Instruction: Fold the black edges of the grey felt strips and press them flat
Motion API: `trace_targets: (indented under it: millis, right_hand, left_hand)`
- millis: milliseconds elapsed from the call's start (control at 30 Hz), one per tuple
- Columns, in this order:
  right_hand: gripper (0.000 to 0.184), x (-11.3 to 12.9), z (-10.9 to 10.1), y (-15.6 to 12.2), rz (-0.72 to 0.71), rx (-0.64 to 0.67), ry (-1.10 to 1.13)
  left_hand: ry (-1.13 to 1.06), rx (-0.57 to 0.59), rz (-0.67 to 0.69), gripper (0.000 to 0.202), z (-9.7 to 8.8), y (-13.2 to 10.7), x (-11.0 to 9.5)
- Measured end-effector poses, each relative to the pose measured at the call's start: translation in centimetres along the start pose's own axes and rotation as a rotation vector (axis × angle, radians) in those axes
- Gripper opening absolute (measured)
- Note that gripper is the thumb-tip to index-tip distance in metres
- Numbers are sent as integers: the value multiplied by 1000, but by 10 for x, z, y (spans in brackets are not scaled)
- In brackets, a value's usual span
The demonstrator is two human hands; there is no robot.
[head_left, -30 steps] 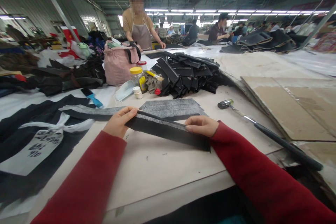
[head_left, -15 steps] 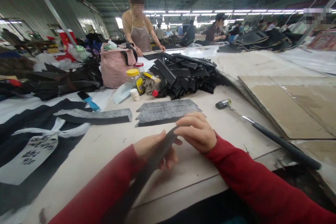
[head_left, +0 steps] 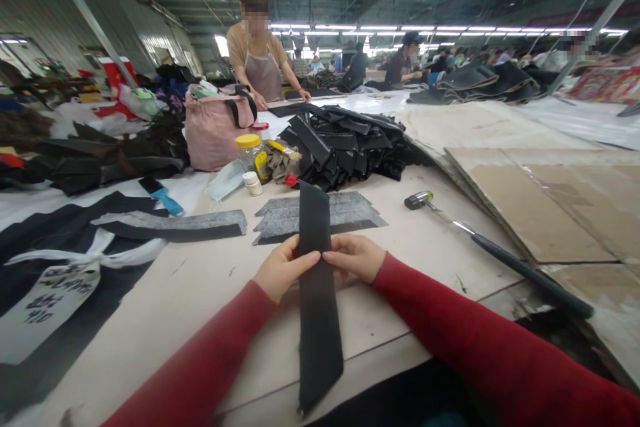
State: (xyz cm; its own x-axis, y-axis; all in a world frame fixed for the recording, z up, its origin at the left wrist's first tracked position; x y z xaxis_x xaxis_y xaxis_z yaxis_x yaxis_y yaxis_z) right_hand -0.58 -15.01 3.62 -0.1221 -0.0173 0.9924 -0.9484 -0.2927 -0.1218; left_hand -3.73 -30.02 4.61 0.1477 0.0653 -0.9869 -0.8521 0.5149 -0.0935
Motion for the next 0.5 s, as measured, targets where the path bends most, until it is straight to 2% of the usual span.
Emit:
trace_targets:
  millis: [200,333,500]
  right_hand:
    - [32,1,5,-7,140,147,-66]
    - [29,3,5,-9,184,120,-141]
    - [28,6,6,-9,226,88,-234]
  left_hand:
    - [22,-29,-78,39,-2,-2,0]
    - [69,-87,-55,34,-3,-1,3]
    - [181,-104,-17,31,-5,0,8]
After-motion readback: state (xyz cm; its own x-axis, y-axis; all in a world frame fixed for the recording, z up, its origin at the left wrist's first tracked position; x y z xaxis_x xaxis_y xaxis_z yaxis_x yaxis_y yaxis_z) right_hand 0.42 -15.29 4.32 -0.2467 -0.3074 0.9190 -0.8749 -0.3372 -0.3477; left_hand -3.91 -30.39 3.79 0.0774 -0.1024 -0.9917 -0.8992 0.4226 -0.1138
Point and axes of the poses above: each hand's wrist, its own y-axis towards the middle knuckle, its own z-axis out of the palm, x = y × z, the point moved 1 cm from there along y, towards the middle knuckle, and after that the axes turned 3 degrees about z, right-handed, at the moved point
